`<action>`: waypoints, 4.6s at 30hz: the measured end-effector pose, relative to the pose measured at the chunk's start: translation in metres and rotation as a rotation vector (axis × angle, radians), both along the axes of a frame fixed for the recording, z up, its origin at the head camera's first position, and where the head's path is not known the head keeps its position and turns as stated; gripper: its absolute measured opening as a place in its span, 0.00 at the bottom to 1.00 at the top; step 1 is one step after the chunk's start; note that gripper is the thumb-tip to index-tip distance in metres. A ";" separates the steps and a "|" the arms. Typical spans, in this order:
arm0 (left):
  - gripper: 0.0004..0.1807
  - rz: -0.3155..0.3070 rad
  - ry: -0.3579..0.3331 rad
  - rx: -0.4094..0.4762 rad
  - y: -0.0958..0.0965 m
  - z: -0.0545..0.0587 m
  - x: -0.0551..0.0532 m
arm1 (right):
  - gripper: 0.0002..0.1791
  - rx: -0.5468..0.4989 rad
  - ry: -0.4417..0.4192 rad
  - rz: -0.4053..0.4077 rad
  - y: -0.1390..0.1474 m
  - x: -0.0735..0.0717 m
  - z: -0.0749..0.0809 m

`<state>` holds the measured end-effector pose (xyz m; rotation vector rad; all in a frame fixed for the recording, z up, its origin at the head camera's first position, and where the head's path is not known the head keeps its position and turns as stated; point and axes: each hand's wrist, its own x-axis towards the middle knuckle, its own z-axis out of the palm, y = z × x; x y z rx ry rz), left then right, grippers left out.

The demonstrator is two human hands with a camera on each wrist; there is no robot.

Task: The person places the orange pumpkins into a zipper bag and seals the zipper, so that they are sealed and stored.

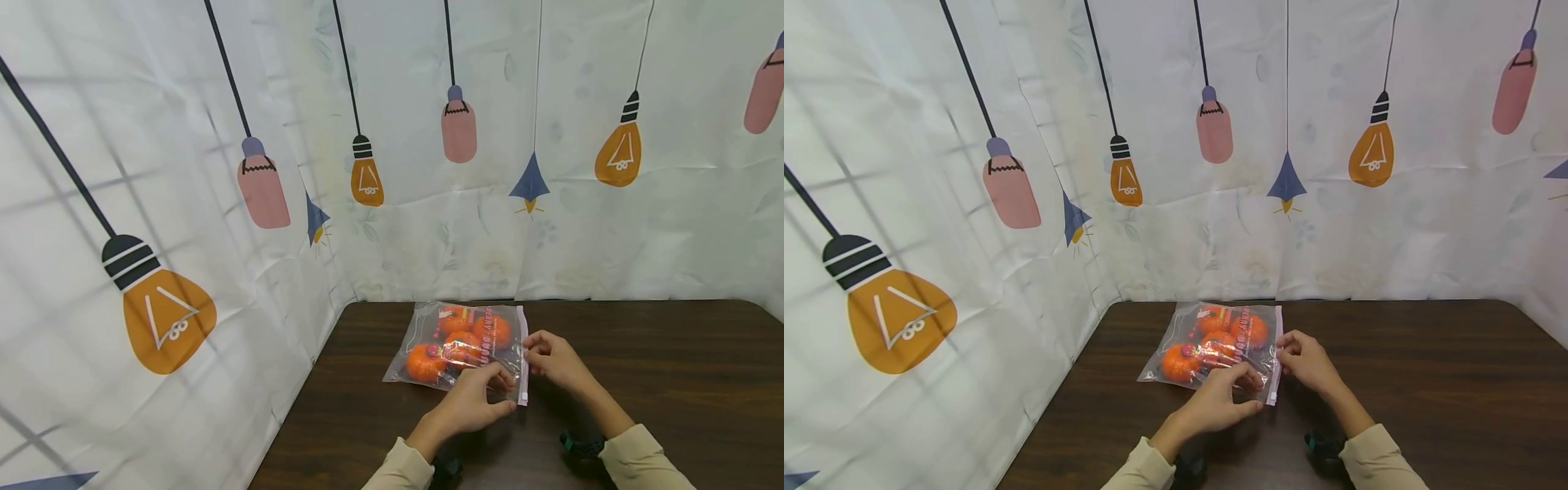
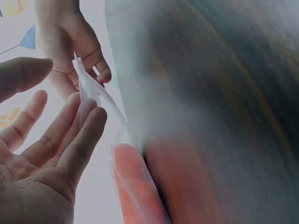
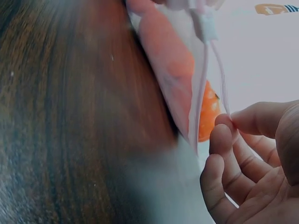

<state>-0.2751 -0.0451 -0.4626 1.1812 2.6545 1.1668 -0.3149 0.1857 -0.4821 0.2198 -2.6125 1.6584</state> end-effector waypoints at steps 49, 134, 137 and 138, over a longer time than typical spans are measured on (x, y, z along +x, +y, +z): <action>0.14 0.213 0.566 -0.491 0.015 -0.011 -0.009 | 0.03 0.158 0.263 0.485 0.021 0.028 -0.007; 0.04 0.213 0.636 -0.076 0.014 0.004 -0.009 | 0.05 0.338 0.438 0.290 0.022 0.032 0.002; 0.05 0.205 0.630 -0.064 0.014 0.004 -0.009 | 0.05 0.381 0.440 0.258 0.022 0.032 0.003; 0.05 0.205 0.629 -0.063 0.013 0.005 -0.009 | 0.05 0.397 0.440 0.248 0.023 0.033 0.003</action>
